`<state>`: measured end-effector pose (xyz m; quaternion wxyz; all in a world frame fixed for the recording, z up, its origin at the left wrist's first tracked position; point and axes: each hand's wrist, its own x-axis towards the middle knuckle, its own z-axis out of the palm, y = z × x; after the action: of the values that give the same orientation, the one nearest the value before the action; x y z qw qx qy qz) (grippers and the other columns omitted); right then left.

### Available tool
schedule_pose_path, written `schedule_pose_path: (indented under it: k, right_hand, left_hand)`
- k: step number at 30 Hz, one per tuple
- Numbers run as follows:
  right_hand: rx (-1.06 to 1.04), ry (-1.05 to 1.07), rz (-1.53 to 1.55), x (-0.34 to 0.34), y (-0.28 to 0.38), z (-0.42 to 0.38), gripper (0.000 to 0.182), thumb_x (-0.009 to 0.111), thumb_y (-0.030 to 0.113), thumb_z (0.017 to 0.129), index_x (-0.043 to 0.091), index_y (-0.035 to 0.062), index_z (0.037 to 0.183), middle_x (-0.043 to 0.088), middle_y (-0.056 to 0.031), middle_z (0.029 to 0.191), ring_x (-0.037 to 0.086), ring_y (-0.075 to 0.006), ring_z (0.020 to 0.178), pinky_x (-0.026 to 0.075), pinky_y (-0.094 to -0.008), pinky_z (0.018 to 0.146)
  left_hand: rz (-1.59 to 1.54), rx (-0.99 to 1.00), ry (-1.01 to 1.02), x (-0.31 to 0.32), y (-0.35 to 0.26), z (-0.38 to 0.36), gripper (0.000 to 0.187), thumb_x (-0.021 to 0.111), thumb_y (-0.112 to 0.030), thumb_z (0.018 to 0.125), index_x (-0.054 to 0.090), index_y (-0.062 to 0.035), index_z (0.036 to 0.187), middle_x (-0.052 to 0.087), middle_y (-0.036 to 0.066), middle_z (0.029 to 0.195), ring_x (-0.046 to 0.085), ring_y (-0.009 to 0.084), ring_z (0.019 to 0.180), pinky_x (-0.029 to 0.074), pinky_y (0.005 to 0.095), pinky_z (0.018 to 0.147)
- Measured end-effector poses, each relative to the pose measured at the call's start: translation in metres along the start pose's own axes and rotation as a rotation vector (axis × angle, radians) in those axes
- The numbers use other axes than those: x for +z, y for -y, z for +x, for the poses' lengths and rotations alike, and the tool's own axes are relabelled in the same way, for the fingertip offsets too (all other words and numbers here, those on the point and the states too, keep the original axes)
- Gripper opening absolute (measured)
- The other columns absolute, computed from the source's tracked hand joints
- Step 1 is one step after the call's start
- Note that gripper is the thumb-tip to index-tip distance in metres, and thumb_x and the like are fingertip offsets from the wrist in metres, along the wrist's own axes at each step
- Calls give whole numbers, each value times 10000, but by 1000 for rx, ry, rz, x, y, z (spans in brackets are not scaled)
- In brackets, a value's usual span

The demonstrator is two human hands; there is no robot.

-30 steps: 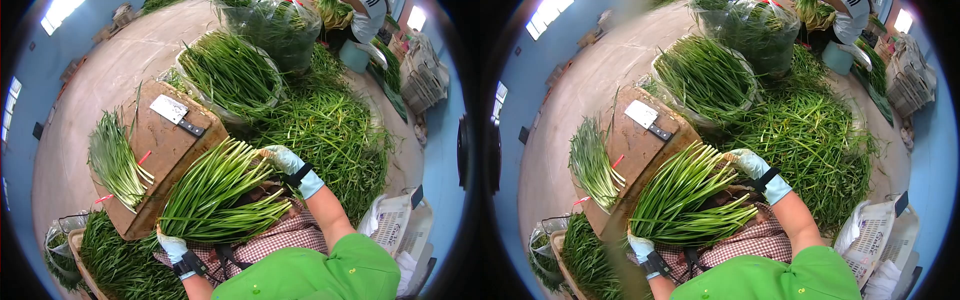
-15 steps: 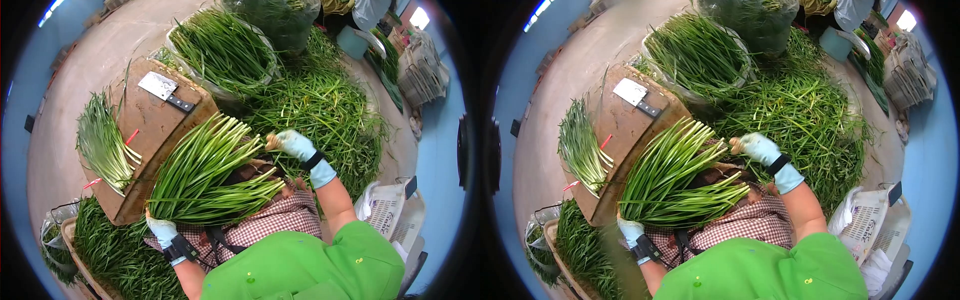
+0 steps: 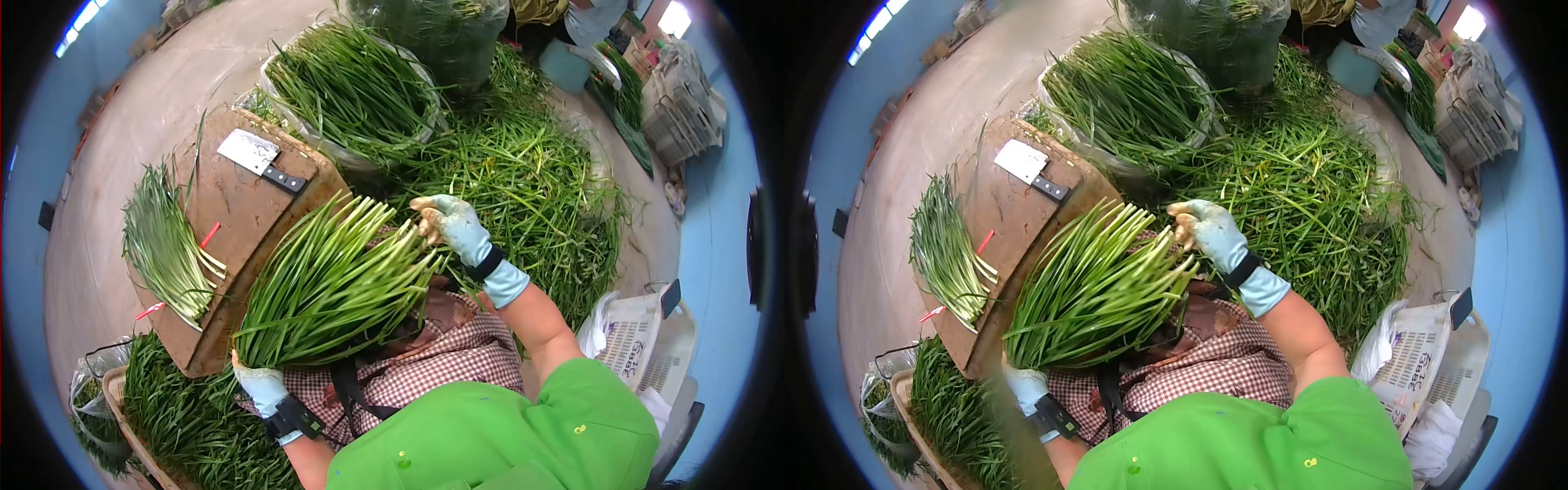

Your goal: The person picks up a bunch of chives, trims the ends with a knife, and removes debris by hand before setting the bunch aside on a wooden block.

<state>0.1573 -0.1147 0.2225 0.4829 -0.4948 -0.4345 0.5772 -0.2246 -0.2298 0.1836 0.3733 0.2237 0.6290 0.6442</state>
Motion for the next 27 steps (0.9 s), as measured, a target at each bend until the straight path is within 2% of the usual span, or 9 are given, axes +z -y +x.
schedule_pose_path:
  k: [4, 8, 11, 13, 17, 19, 21, 23, 27]
  right_hand:
    - [-40, 123, -39, -16, -19, -19, 333, 513, 313, 859, 585, -6, 919, 588, -59, 671, 558, -113, 611, 469, -238, 563]
    - [-426, 255, -1065, -9, -24, -35, 455, 597, 378, 747, 562, 57, 1067, 570, -175, 1036, 486, -323, 1045, 373, -370, 901]
    - [-127, 304, -1121, 9, -18, -32, 456, 592, 393, 740, 563, 83, 1073, 577, -158, 996, 514, -309, 955, 389, -394, 829]
    - [-334, 233, -1122, 7, -36, -26, 351, 605, 329, 747, 606, 68, 981, 594, -142, 843, 550, -264, 776, 421, -369, 698]
    - [-28, -16, -560, 9, -39, -17, 140, 609, 168, 752, 621, 29, 759, 568, -98, 659, 534, -141, 597, 427, -275, 548]
    - [-316, -181, -489, -39, -76, 11, 193, 591, 233, 789, 618, 43, 811, 596, -72, 702, 571, -146, 669, 473, -275, 623]
    - [-65, -552, 317, -67, -41, 5, 244, 531, 283, 839, 601, 51, 870, 603, -65, 824, 584, -187, 758, 494, -317, 704]
    - [9, -440, 985, -101, -41, -6, 299, 484, 327, 865, 593, 50, 850, 581, -82, 951, 574, -214, 801, 490, -338, 702]
    - [314, -170, 210, -51, -21, -63, 282, 567, 291, 819, 596, 55, 970, 617, -60, 865, 572, -116, 761, 476, -273, 710]
  left_hand:
    - [-219, -129, -54, -13, 13, 2, 341, 387, -272, 880, 452, -85, 1157, 512, 114, 1121, 540, 255, 949, 478, 399, 804]
    - [-164, -146, -38, -17, 18, 6, 357, 383, -313, 881, 485, -82, 1133, 542, 101, 1097, 543, 255, 949, 464, 410, 814]
    - [-203, -212, -11, -13, 10, 6, 368, 387, -327, 878, 489, -85, 1136, 544, 92, 1103, 547, 256, 942, 461, 406, 820]
    - [-245, -216, -33, -4, 3, 3, 369, 391, -328, 877, 490, -85, 1136, 544, 92, 1103, 549, 255, 938, 460, 403, 824]
    - [-336, -278, -23, -12, 6, 2, 370, 398, -327, 876, 492, -78, 1134, 547, 90, 1099, 551, 252, 935, 458, 400, 831]
    - [-247, -223, -25, -20, 19, 5, 367, 401, -324, 875, 494, -79, 1131, 548, 93, 1096, 551, 252, 937, 458, 401, 831]
    - [-151, -167, -31, -23, 21, 4, 363, 404, -321, 874, 497, -79, 1129, 549, 96, 1094, 551, 252, 938, 457, 403, 832]
    - [-171, -120, -80, -14, 19, 1, 356, 393, -308, 879, 482, -82, 1139, 539, 105, 1104, 549, 253, 944, 465, 403, 823]
    - [107, 27, 27, -22, 28, 1, 350, 370, -287, 886, 451, -84, 1160, 518, 112, 1125, 547, 257, 943, 483, 402, 802]
